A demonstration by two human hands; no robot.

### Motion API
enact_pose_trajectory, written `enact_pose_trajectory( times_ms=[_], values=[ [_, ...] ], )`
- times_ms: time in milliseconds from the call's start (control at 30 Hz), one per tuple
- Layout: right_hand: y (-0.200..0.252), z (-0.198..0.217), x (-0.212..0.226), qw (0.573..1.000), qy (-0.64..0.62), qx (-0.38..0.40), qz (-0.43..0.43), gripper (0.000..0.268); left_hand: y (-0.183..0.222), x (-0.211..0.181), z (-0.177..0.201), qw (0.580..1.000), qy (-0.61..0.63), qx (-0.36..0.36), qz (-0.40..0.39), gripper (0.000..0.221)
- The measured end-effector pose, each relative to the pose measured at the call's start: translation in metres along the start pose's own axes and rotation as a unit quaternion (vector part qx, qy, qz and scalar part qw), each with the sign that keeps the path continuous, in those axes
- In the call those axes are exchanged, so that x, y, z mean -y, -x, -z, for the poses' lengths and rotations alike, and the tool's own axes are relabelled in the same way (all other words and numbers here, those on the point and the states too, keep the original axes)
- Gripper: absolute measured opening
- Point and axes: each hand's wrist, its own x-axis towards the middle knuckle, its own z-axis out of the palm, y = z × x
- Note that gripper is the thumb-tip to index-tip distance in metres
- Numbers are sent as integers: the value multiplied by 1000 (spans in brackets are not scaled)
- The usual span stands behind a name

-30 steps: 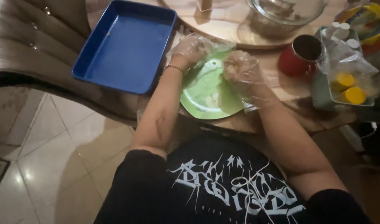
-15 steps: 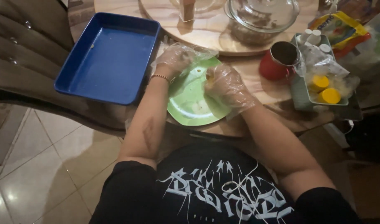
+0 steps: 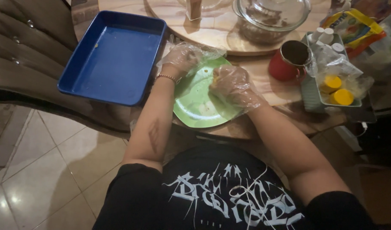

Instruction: The person is taking small pieces of dough and rolling them into balls using their hands before placing them on a green plate.

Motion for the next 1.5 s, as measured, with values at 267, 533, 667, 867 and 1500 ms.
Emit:
enact_pose_trajectory(
  times_ms=[267,533,667,867,1500],
  values=[
    [-13,-7,-20,968,-108,-144,174,46,12,-6,7,1000,23,10,-1,38],
    [1,22,6,973,-209,-81,62,15,52,-48,53,992,120,-2,48,22],
    [4,23,12,976,-193,-72,64,10,68,-64,69,985,142,35,96,21],
    [-2,14,-2,976,-136,-77,151,15,44,-42,45,989,137,4,56,22],
    [14,75,30,978,-170,101,-58,18,64,-61,66,986,129,43,97,29]
  ],
)
